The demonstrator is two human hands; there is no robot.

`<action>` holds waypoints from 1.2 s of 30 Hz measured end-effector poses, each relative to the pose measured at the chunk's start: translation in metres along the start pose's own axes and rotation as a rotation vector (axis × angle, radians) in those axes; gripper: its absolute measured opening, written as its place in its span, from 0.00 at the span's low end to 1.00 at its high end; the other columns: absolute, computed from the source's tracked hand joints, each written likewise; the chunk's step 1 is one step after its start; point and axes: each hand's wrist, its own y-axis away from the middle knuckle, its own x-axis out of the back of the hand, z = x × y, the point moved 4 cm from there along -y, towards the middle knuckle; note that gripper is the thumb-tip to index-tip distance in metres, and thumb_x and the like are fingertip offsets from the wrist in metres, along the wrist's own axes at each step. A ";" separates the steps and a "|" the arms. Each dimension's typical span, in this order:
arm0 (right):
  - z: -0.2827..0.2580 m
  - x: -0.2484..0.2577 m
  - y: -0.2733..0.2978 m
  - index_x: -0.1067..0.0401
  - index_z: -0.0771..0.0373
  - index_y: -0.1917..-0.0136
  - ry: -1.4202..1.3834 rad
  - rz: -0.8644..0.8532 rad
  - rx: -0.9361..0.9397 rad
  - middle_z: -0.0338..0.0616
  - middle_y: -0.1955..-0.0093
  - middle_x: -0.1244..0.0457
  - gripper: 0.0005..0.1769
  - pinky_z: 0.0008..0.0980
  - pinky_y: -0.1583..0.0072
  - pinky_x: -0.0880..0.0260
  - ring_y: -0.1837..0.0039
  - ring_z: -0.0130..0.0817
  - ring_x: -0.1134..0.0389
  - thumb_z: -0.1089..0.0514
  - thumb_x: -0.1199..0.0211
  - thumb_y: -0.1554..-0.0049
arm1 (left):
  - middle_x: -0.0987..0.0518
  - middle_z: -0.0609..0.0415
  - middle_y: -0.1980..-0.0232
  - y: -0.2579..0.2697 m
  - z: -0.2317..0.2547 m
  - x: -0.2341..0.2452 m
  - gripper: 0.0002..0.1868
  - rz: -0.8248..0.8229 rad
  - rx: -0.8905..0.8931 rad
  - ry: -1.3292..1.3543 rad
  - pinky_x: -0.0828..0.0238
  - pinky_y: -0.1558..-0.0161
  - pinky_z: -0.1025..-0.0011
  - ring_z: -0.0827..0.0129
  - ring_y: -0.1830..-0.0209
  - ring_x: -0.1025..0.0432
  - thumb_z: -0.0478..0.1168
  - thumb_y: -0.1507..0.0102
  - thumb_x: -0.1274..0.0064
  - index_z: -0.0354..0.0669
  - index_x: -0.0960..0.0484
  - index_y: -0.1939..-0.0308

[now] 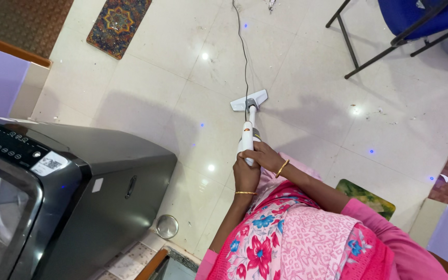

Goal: The person cleans the floor by hand using a white and grey handheld vacuum cleaner, moving it across various sections of the room to collect debris.

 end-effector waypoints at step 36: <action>-0.124 0.063 -0.395 0.29 0.71 0.55 -0.340 0.331 -0.132 0.44 0.66 0.34 0.12 0.31 0.66 0.33 0.67 0.29 0.34 0.56 0.38 0.42 | 0.16 0.40 0.54 -0.382 0.110 0.113 0.20 -0.244 -0.208 -0.077 0.23 0.52 0.59 0.51 0.56 0.18 0.43 0.36 0.46 0.39 0.19 0.41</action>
